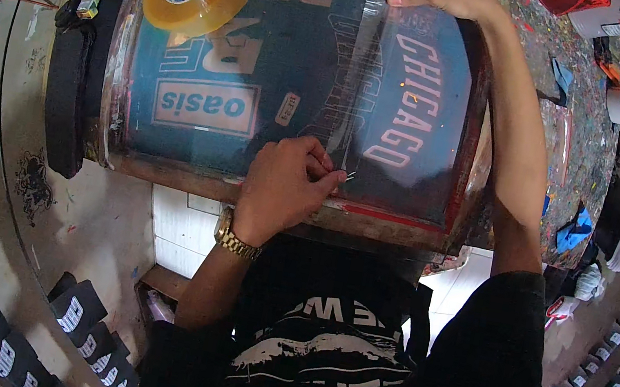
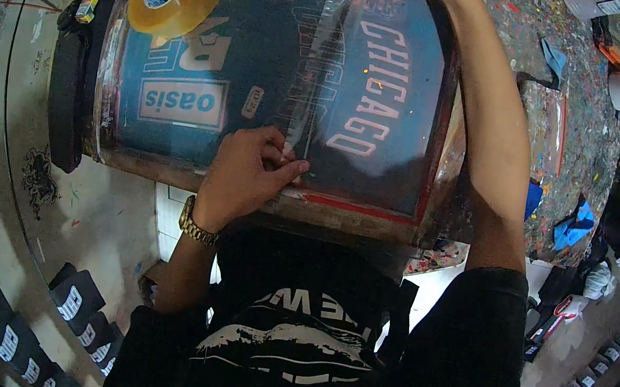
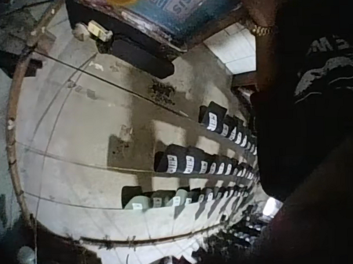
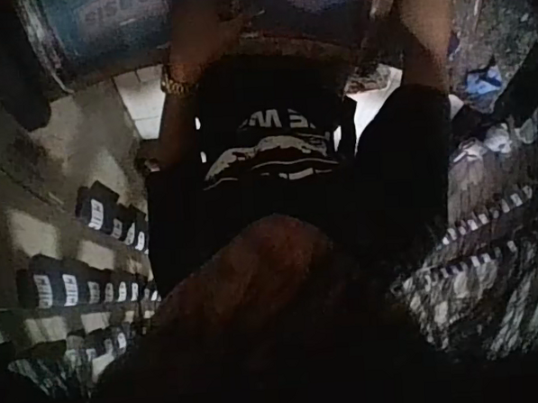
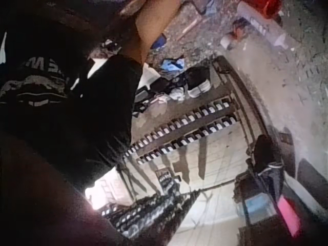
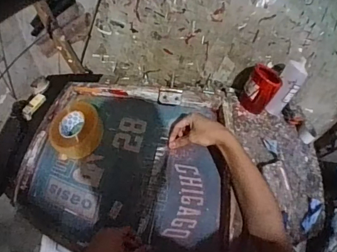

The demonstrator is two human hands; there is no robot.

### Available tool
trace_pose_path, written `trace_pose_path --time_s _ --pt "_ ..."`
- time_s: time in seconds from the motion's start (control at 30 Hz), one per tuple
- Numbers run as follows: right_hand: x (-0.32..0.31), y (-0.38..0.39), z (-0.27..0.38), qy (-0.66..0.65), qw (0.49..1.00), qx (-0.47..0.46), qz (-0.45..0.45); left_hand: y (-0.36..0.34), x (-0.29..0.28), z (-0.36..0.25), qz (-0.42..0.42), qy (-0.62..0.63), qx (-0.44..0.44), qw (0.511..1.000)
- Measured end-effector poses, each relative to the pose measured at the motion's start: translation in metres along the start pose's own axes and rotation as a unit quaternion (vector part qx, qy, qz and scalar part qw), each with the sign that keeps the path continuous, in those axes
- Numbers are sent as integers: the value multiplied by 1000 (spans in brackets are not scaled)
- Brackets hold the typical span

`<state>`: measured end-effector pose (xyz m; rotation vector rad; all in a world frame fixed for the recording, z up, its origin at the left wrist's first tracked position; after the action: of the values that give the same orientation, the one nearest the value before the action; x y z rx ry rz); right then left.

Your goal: The person removes a metal bracket from a screen printing frame and applies adhesive tape along the edges of the mesh. They pull tape from a roll, stick it to the frame, and smooth it with their hands.

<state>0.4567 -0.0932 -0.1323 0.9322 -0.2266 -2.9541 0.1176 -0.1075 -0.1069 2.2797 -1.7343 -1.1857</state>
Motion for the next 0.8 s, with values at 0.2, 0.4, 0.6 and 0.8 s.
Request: trace_pose_path --time_s 0.2,0.4,0.6,0.8 --pt "1 -1 -2 -30 1000 0 -8 0 1 2 8 15 -21 1000" --pt "1 -1 -6 -12 999 32 -11 0 -1 -1 -6 -36 -2 999" --pt "4 -4 -8 -82 996 -23 -9 0 0 -1 2 -22 -37 999" --pt "2 0 -3 1 1000 15 -24 -2 2 -2 8 -47 -31 998"
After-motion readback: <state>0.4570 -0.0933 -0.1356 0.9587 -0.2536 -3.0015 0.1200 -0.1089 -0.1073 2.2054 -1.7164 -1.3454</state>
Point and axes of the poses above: each hand's wrist, its own y-axis away from the middle knuckle, its own x-axis out of the palm, z = x × y, the point moved 4 cm from there along -y, towards the middle knuckle, and after that the axes turned 2 degrees about z, right-handed, at the moved point
